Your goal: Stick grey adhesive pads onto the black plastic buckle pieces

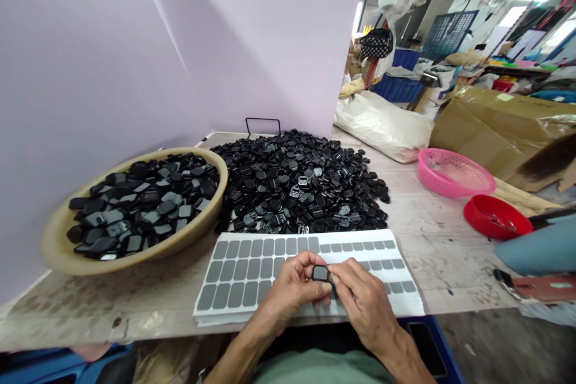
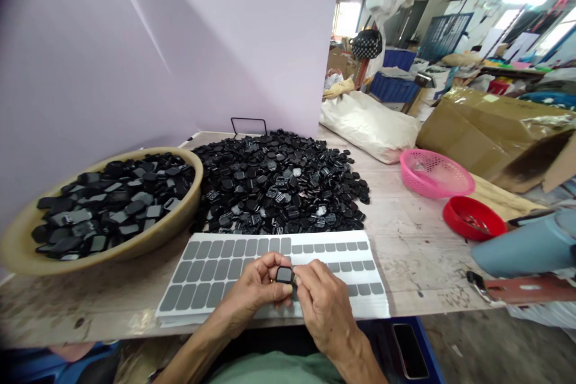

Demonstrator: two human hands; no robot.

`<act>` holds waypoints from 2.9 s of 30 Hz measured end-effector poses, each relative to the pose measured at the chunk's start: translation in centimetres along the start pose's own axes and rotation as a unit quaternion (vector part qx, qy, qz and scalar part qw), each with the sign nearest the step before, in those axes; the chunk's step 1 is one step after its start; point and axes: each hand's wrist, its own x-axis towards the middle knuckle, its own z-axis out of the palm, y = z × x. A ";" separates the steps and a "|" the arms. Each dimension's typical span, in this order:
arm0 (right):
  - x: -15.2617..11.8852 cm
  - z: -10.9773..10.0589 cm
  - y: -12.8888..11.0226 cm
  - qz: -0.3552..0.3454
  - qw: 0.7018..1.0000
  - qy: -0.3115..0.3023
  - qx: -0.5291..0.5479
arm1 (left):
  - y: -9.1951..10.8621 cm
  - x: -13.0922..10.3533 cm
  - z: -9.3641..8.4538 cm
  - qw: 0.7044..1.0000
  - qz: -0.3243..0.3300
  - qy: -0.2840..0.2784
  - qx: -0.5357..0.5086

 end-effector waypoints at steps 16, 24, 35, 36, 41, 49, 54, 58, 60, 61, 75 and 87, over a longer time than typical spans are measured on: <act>5.1 -0.5 1.7 0.068 0.959 -0.047 -0.270 | 2.3 -0.5 -2.5 0.821 0.198 0.029 0.534; 6.6 1.2 1.2 0.050 0.957 -0.061 -0.278 | 1.8 -0.1 -2.0 0.762 0.199 -0.026 0.615; 7.3 0.9 2.4 0.034 0.981 -0.073 -0.178 | 1.9 -1.2 -1.9 0.747 0.205 -0.003 0.633; 7.4 0.8 2.8 0.050 0.986 -0.085 -0.132 | 1.9 -1.4 -2.0 0.745 0.202 0.000 0.635; 7.3 0.3 3.1 0.076 0.992 -0.095 -0.034 | 2.3 -1.9 -2.1 0.738 0.205 0.003 0.643; 6.6 -1.5 1.9 0.132 0.989 -0.051 0.028 | 4.3 -2.2 -3.8 0.744 0.218 0.066 0.629; 6.0 -1.6 1.9 0.133 0.989 -0.032 0.059 | 12.1 -5.9 -9.2 0.593 0.235 0.373 0.674; 5.6 -1.1 2.1 0.133 0.987 -0.037 0.076 | 15.8 -7.3 -10.8 0.402 0.237 0.521 0.715; 5.3 -1.0 2.3 0.132 0.987 -0.034 0.084 | 15.2 -6.3 -10.0 0.461 0.246 0.474 0.709; 5.2 -1.1 2.4 0.134 0.987 -0.032 0.086 | 14.5 -5.4 -9.3 0.517 0.239 0.430 0.700; 3.1 -3.4 1.0 0.178 0.970 -0.033 0.162 | 7.2 3.6 -6.0 0.780 0.131 0.172 0.587; 2.5 -0.7 0.2 0.128 0.880 -0.191 0.415 | 3.6 -0.2 -1.2 0.999 -0.049 -0.012 0.001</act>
